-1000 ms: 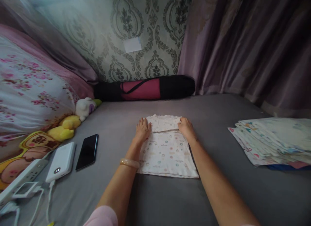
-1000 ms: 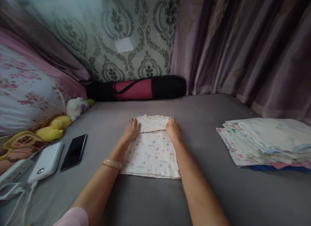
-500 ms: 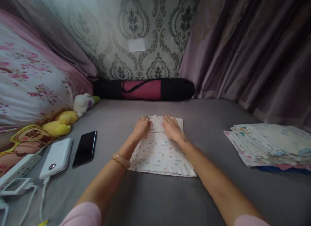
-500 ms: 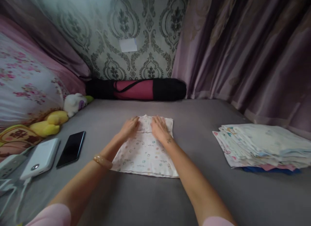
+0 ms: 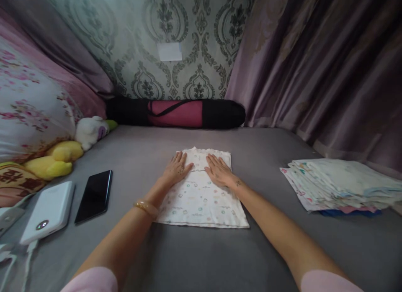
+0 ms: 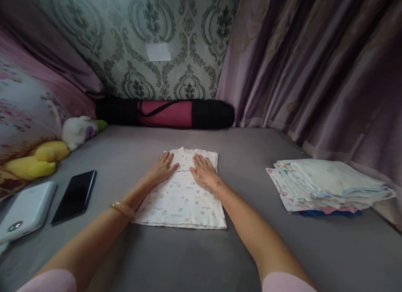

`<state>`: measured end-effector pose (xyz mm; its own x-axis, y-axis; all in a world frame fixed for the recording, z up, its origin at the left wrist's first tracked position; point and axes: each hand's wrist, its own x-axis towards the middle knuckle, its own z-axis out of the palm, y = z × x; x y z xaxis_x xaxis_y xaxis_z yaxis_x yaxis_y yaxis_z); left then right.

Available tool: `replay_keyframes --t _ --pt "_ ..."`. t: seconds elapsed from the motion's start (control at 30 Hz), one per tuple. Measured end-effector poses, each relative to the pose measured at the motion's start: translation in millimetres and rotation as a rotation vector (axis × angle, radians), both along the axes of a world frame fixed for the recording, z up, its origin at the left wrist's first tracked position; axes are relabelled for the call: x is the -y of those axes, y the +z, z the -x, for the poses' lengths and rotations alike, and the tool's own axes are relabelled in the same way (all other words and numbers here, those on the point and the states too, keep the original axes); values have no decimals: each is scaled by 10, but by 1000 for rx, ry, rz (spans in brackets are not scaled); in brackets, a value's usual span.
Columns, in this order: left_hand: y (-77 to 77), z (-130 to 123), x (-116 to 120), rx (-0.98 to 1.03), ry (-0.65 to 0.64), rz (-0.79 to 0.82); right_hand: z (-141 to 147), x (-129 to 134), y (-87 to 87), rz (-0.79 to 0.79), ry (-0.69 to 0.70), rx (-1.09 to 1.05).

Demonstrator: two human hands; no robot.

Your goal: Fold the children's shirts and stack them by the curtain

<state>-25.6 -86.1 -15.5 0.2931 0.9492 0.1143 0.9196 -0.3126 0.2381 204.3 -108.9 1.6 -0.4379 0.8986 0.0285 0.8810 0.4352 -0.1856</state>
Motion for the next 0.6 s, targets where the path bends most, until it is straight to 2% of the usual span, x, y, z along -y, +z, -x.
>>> replay_keyframes --t 0.13,0.27,0.47,0.6 --pt "-1 3 11 4 17 32 -299 33 9 -32 -40 49" --pt "6 5 23 -2 16 33 -508 43 -35 -24 -37 3" --pt "14 33 4 -30 10 38 -557 18 -75 5 -30 -61" --pt "147 -51 120 -87 7 -24 -516 63 -6 19 -43 -50"
